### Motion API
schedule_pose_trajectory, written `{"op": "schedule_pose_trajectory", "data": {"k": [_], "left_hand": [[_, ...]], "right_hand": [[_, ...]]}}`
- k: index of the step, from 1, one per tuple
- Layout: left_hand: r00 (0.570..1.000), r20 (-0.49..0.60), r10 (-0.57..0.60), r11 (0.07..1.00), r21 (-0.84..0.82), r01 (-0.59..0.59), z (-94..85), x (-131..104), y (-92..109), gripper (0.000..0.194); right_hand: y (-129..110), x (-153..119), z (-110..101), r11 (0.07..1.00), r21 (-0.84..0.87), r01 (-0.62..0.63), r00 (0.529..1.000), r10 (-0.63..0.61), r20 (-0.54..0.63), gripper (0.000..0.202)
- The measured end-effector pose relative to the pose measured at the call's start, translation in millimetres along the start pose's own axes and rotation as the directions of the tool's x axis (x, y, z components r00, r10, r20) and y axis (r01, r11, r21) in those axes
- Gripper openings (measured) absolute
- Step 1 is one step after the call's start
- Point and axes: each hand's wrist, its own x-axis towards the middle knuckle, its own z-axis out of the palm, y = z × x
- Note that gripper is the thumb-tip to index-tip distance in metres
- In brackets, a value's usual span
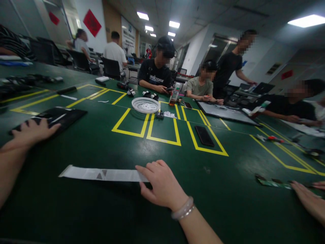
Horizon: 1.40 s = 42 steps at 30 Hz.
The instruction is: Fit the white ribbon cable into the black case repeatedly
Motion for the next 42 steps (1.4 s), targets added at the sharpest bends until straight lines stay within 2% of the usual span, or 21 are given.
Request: {"op": "schedule_pose_trajectory", "data": {"k": [2,3,5,8,10,14,16,18,22,26,29,34,35,39,42], "left_hand": [[0.995,0.058,-0.078,0.997,0.029,0.076,0.6,-6.2,19.8,0.086],[0.995,0.079,-0.053,0.998,0.033,0.050,1.9,-9.4,32.3,0.085],[0.990,0.097,0.105,0.994,0.022,-0.108,6.7,-16.4,60.7,0.082],[0.940,0.125,0.318,0.947,0.009,-0.321,16.9,-32.5,105.3,0.082],[0.876,0.142,0.461,0.885,-0.007,-0.465,22.0,-49.7,131.8,0.082],[0.667,0.153,0.729,0.683,-0.100,-0.723,19.1,-95.0,170.1,0.081],[0.585,0.160,0.795,0.605,-0.145,-0.783,12.5,-116.1,181.6,0.079],[0.525,0.195,0.829,0.555,-0.171,-0.814,5.2,-132.3,188.6,0.078],[0.439,0.237,0.867,0.485,-0.193,-0.853,-3.2,-150.8,193.3,0.088],[0.348,0.152,0.925,0.374,-0.216,-0.902,-0.8,-157.7,193.2,0.091],[0.320,0.073,0.945,0.328,-0.196,-0.924,4.3,-158.8,193.3,0.077],[0.334,-0.006,0.942,0.330,-0.146,-0.933,11.1,-158.7,194.5,0.055],[0.338,-0.015,0.941,0.333,-0.134,-0.933,11.9,-159.0,194.8,0.053],[0.341,-0.021,0.940,0.336,-0.111,-0.935,10.2,-161.2,196.8,0.049],[0.313,-0.018,0.950,0.306,-0.158,-0.939,4.5,-163.8,199.6,0.041]], "right_hand": [[-1.1,0.6,-0.2,1.000,0.001,0.017,1.000,-0.017,0.000,0.047],[-1.5,1.1,-0.2,1.000,0.001,0.025,1.000,-0.025,-0.001,0.046],[-2.1,1.9,0.4,0.999,0.000,0.033,0.999,-0.033,-0.002,0.047],[-1.7,2.3,2.8,0.999,-0.001,0.039,0.999,-0.039,-0.012,0.049],[-0.9,2.1,4.7,0.999,0.000,0.053,0.998,-0.053,-0.016,0.050],[1.0,1.4,6.1,0.997,0.011,0.073,0.997,-0.073,-0.010,0.050],[2.3,1.2,5.1,0.998,0.019,0.061,0.998,-0.061,-0.017,0.045],[4.2,0.8,3.1,0.999,0.020,0.036,0.999,-0.035,-0.036,0.035],[9.9,0.3,-1.5,1.000,-0.006,-0.012,0.997,0.011,-0.076,0.023],[13.5,0.0,-5.3,0.998,-0.036,-0.045,0.998,0.043,-0.054,0.022],[13.1,-0.9,-8.4,0.997,-0.045,-0.056,0.998,0.055,-0.035,0.019],[13.8,-2.8,-11.8,0.995,-0.065,-0.081,0.997,0.080,-0.009,0.006],[14.6,-2.8,-11.7,0.994,-0.067,-0.087,0.996,0.087,-0.006,0.003],[18.3,-2.1,-9.0,0.994,-0.049,-0.097,0.995,0.097,0.001,0.017],[20.4,-1.3,-7.0,0.993,-0.011,-0.115,0.993,0.115,-0.011,0.010]]}}
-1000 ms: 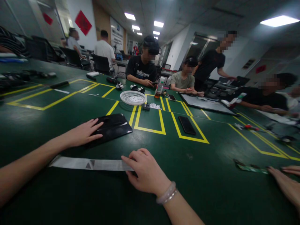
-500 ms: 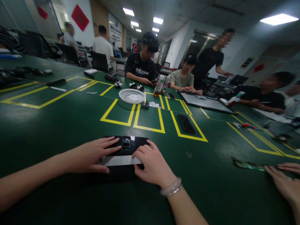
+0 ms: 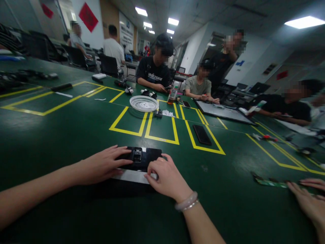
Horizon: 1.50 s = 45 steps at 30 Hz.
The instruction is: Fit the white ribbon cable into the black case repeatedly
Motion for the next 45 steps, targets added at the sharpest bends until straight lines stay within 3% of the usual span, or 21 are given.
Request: {"op": "schedule_pose_trajectory", "data": {"k": [4,9,17,30,41,45], "left_hand": [[0.998,0.023,0.057,0.995,-0.089,-0.055,-4.1,2.5,5.7,0.021],[0.998,-0.003,0.065,0.992,-0.105,-0.065,0.6,4.0,9.6,0.016],[0.997,-0.064,0.038,0.999,0.004,-0.038,9.6,5.8,5.8,0.027],[0.997,-0.041,0.072,0.996,0.060,-0.070,17.8,1.1,6.7,0.056],[0.997,0.019,0.071,0.995,0.066,-0.072,20.0,0.9,2.8,0.060],[0.998,-0.006,0.069,0.997,0.043,-0.069,19.9,0.5,5.2,0.059]], "right_hand": [[1.8,0.4,1.6,1.000,0.013,-0.013,1.000,0.012,0.013,0.006],[2.1,0.3,3.8,1.000,0.001,0.007,1.000,-0.007,0.022,0.005],[-3.4,1.4,6.4,0.997,-0.079,0.022,0.999,-0.025,-0.038,0.003],[-7.5,3.3,9.0,0.984,-0.177,-0.016,0.999,0.007,-0.052,0.007],[-4.3,5.0,13.0,0.977,-0.196,-0.085,0.980,0.047,-0.191,0.011],[-7.1,6.6,17.5,0.970,-0.234,-0.060,0.989,0.026,-0.147,0.012]]}}
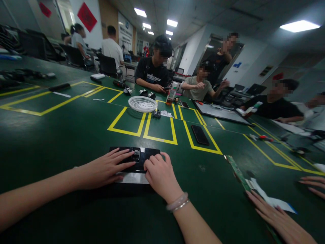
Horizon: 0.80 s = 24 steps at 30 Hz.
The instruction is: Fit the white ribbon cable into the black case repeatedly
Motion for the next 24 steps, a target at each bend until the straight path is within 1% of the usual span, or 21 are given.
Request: {"op": "schedule_pose_trajectory", "data": {"k": [3,5,9,12,15,19,22,24], "left_hand": [[0.999,-0.033,0.012,1.000,-0.026,-0.013,-1.2,0.3,1.9,0.057],[0.999,-0.028,0.022,0.999,-0.036,-0.023,-3.4,0.9,3.0,0.056],[0.997,0.043,0.061,0.996,-0.068,-0.058,-11.4,2.6,6.2,0.059],[0.989,0.095,0.110,0.988,-0.117,-0.098,-17.3,3.5,10.0,0.071],[0.985,0.114,0.131,0.983,-0.143,-0.114,-19.3,3.4,12.8,0.083],[0.987,0.106,0.120,0.987,-0.118,-0.108,-18.4,2.8,13.0,0.079],[0.987,0.101,0.129,0.987,-0.105,-0.118,-18.3,3.4,13.6,0.084],[0.987,0.105,0.126,0.988,-0.097,-0.116,-19.0,4.5,15.0,0.086]], "right_hand": [[-1.2,-0.6,0.2,1.000,-0.013,0.006,1.000,-0.006,0.011,0.012],[-1.6,-1.1,-0.5,1.000,-0.017,0.003,1.000,-0.003,0.000,0.012],[-2.6,-1.7,0.4,1.000,-0.012,0.005,1.000,-0.005,-0.001,0.010],[-2.5,-1.9,4.3,1.000,-0.018,0.021,1.000,-0.020,0.009,0.011],[-1.4,-2.3,7.0,1.000,-0.024,0.020,1.000,-0.020,-0.023,0.011],[-0.6,-2.7,3.7,1.000,0.005,0.018,0.995,-0.018,-0.093,0.013],[0.0,-2.8,-0.8,0.999,0.035,0.005,0.990,0.000,-0.143,0.015],[0.6,-2.9,-2.8,0.999,0.048,-0.002,0.988,0.009,-0.152,0.015]]}}
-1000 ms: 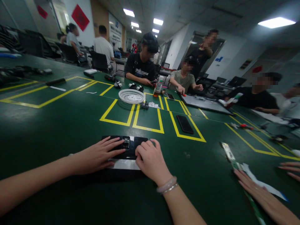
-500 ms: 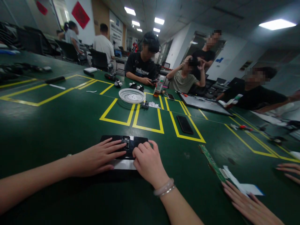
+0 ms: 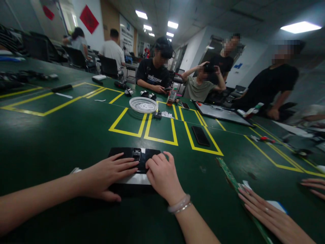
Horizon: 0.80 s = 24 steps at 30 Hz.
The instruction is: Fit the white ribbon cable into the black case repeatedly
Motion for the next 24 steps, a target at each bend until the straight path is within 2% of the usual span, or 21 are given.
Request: {"op": "schedule_pose_trajectory", "data": {"k": [3,6,10,14,19,22,24], "left_hand": [[0.999,0.009,-0.031,0.999,0.022,0.031,-1.8,1.7,-0.1,0.081],[0.998,0.026,-0.063,0.997,0.047,0.062,-3.6,0.8,-9.6,0.081],[0.980,0.041,-0.194,0.978,0.082,0.190,-6.1,-4.8,-37.4,0.080],[0.928,0.067,-0.368,0.926,0.112,0.359,-12.9,-14.5,-69.4,0.078],[0.804,0.081,-0.589,0.806,0.136,0.576,-23.0,-39.3,-112.0,0.079],[0.686,0.060,-0.725,0.686,0.150,0.712,-24.3,-61.9,-140.2,0.080],[0.581,0.050,-0.812,0.582,0.140,0.801,-24.5,-77.6,-157.5,0.080]], "right_hand": [[0.8,-0.2,-0.6,1.000,0.008,-0.003,1.000,0.002,0.021,0.014],[1.6,-0.8,1.1,1.000,0.019,0.001,0.999,-0.002,0.052,0.015],[2.6,-1.0,3.3,0.999,0.030,0.015,0.999,-0.017,0.048,0.017],[2.1,-0.5,1.6,0.998,0.057,-0.004,0.997,-0.001,0.076,0.020],[0.6,-0.3,-0.6,0.997,0.078,-0.010,0.997,0.004,0.083,0.021],[-0.1,-0.1,-1.3,0.997,0.080,-0.009,0.997,0.002,0.079,0.021],[-0.6,-0.1,-1.8,0.997,0.083,-0.009,0.997,0.003,0.076,0.021]]}}
